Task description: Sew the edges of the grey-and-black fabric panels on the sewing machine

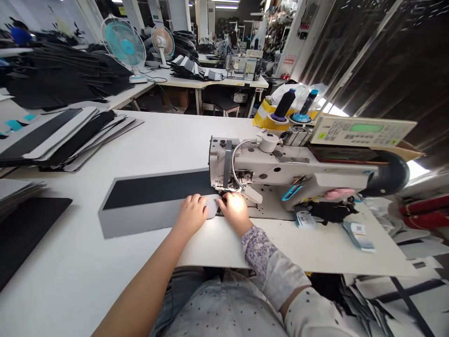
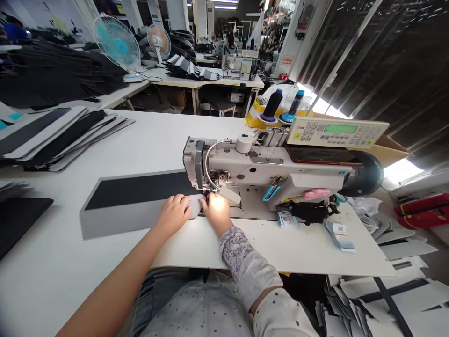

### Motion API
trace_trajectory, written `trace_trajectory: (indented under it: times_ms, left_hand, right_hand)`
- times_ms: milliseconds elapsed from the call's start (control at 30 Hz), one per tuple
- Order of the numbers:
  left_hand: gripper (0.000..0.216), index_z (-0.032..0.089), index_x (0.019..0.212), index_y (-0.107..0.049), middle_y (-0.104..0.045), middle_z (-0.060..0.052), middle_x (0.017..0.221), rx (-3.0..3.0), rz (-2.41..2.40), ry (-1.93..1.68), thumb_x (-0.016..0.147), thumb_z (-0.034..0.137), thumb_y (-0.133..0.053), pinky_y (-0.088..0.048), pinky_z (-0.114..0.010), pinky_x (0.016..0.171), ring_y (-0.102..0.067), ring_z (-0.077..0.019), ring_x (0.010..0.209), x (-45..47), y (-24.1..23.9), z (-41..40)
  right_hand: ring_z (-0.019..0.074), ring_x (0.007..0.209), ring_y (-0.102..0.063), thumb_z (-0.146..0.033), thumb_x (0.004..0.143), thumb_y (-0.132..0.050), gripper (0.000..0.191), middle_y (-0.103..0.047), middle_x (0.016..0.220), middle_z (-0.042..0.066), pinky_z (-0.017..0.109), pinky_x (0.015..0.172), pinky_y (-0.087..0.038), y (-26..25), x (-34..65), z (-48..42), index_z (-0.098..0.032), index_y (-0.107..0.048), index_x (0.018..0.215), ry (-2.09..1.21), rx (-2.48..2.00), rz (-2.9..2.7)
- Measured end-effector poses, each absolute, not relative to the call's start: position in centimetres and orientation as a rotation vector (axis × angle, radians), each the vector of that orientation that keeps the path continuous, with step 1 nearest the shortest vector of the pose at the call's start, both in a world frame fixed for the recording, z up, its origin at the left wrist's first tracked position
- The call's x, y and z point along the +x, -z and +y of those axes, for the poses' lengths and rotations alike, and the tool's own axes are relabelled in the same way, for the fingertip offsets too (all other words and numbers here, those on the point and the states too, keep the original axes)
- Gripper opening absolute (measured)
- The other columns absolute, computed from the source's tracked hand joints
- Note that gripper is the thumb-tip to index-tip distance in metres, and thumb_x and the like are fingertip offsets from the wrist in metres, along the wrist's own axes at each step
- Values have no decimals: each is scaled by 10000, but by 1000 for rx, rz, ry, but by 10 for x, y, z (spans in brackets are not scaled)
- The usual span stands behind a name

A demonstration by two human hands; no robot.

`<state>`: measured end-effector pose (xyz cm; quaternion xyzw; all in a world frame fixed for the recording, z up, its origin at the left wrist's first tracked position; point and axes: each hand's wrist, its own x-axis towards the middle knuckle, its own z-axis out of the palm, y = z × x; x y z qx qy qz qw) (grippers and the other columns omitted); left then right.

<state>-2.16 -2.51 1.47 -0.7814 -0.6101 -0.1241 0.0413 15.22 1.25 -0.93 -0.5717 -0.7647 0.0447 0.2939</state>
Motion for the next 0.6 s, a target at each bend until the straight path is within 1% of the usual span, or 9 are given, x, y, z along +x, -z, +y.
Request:
trace_trajectory:
  times_ms: [100, 167, 233, 333, 467, 600]
  left_hand:
    - [233, 191, 1030, -621, -572, -88, 906, -2457, -1850, 265, 917, 257, -428, -408, -344, 700, -524, -233, 832, -16, -20, -30]
    - [242, 189, 1007, -627, -563, -78, 870, -2476, -1828, 239, 932, 240, -402, -395, -332, 681, -521, -215, 794, -9, -22, -29]
    - [264, 212, 1091, -620, -567, -73, 892, -2479, -1780, 280, 931, 219, -411, -394, -336, 709, -519, -211, 809, -3, -22, -25]
    - [355, 285, 1240, -573, -577, -68, 967, -2497, -1722, 393, 914, 208, -457, -394, -361, 782, -510, -221, 881, 2, -17, -18]
    - [329, 304, 1200, -615, -589, -65, 989, -2496, -1768, 448, 904, 229, -492, -399, -380, 810, -502, -229, 916, -2, -9, -12]
    - [296, 293, 1147, -646, -613, -70, 1021, -2516, -1771, 468, 894, 226, -507, -416, -388, 826, -518, -236, 946, -4, -11, -9]
  right_hand:
    - [229, 738, -599, -379, 861, -593, 232, -638, 729, 96, 335, 721, -462, 13, 147, 13, -160, -629, 792, -72, -1563, -1997]
    - [222, 711, -587, -314, 870, -561, 195, -619, 703, 87, 331, 701, -459, 17, 144, 12, -167, -608, 749, -38, -1578, -1993]
    - [216, 695, -579, -222, 882, -513, 165, -612, 706, 85, 328, 681, -459, 19, 143, 9, -166, -608, 759, -4, -1562, -2047]
    - [223, 725, -578, -102, 872, -475, 167, -623, 771, 111, 336, 686, -468, 22, 142, 3, -152, -635, 879, 48, -1463, -2219]
    - [242, 772, -577, -51, 845, -485, 230, -627, 835, 134, 356, 699, -481, 19, 140, -4, -122, -646, 994, 80, -1383, -2370]
    - [229, 767, -579, -101, 893, -445, 247, -623, 818, 112, 353, 714, -486, 14, 143, -12, -129, -649, 1030, 4, -1384, -2280]
